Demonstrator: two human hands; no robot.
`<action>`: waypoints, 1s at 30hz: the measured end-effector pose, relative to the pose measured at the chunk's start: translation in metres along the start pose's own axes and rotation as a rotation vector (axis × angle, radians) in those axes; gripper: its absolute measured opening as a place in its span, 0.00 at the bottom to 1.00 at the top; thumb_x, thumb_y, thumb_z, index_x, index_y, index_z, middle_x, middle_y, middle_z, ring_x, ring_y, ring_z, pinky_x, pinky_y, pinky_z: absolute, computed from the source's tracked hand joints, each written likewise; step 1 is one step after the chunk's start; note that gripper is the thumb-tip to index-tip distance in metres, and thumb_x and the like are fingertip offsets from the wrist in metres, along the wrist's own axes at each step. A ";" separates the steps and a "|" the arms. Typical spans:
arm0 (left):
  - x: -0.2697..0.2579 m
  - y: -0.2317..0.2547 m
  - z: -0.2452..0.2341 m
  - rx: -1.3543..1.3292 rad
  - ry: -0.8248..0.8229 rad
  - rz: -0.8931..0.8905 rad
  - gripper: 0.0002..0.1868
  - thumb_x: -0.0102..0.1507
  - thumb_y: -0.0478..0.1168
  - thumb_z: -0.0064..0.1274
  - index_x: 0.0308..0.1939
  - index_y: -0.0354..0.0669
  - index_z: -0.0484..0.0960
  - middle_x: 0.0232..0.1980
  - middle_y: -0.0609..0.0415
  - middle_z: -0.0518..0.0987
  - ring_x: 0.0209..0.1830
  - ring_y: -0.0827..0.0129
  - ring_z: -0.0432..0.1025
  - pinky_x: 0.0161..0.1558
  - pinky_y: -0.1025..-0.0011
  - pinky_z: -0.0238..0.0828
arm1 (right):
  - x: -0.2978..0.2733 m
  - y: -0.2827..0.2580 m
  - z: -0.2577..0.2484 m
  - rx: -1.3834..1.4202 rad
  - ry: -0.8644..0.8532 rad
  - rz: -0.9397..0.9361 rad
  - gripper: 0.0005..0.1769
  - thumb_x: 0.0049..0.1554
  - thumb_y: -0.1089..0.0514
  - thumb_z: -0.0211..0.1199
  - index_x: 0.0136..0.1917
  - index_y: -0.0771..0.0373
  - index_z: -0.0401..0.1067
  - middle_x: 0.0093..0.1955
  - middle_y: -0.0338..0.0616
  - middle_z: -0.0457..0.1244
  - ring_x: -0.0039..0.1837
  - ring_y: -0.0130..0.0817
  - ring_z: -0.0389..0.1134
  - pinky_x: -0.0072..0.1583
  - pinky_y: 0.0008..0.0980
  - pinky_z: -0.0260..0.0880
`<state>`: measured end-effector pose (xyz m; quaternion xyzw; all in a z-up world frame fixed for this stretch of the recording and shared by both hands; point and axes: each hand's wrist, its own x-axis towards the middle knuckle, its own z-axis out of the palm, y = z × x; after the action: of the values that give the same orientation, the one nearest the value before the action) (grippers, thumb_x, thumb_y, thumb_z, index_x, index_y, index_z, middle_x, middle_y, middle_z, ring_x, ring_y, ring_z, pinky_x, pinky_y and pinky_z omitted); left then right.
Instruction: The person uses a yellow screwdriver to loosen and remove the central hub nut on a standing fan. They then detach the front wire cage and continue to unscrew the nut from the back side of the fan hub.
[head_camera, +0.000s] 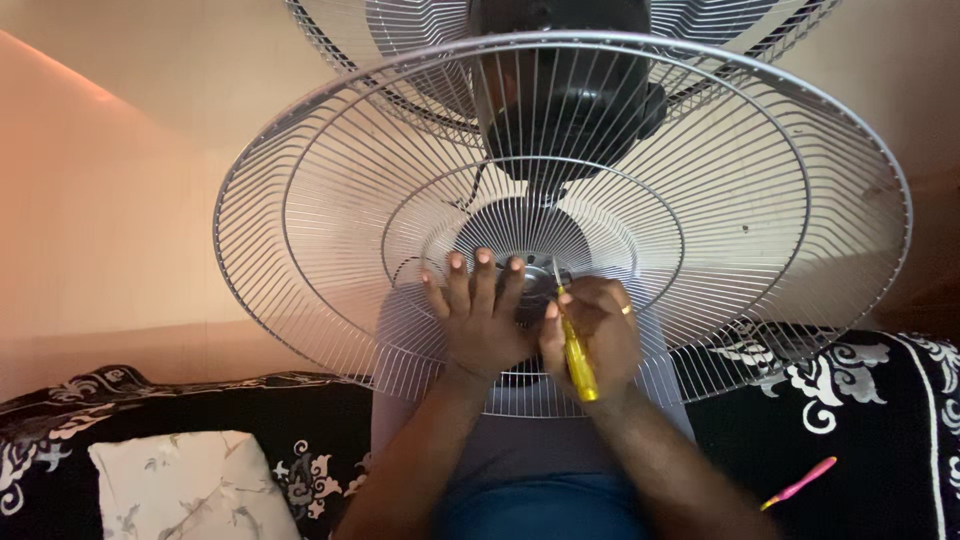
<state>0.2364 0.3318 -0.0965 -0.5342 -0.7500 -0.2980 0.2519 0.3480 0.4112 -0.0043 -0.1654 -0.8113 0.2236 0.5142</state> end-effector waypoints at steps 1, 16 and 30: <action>-0.001 0.000 0.000 0.007 -0.012 0.002 0.42 0.74 0.74 0.35 0.82 0.52 0.56 0.87 0.45 0.41 0.88 0.50 0.31 0.81 0.36 0.17 | 0.000 -0.002 -0.004 -0.036 -0.040 -0.009 0.07 0.57 0.70 0.62 0.49 0.73 0.66 0.44 0.53 0.64 0.46 0.42 0.69 0.45 0.37 0.72; -0.005 0.001 0.006 0.009 0.025 -0.014 0.44 0.71 0.75 0.34 0.82 0.53 0.55 0.87 0.46 0.44 0.87 0.49 0.35 0.80 0.35 0.22 | 0.000 -0.003 -0.007 -0.114 -0.117 0.080 0.06 0.53 0.67 0.64 0.43 0.66 0.68 0.41 0.50 0.65 0.43 0.40 0.68 0.42 0.36 0.70; -0.005 0.004 0.004 0.012 0.003 -0.018 0.45 0.71 0.75 0.39 0.82 0.53 0.56 0.87 0.46 0.43 0.87 0.50 0.34 0.80 0.34 0.21 | 0.011 -0.008 -0.014 -0.126 -0.100 -0.009 0.06 0.57 0.67 0.62 0.46 0.70 0.66 0.44 0.54 0.65 0.45 0.42 0.66 0.42 0.38 0.68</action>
<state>0.2411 0.3323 -0.1022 -0.5254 -0.7562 -0.2965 0.2535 0.3556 0.4125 0.0131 -0.1823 -0.8491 0.1776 0.4628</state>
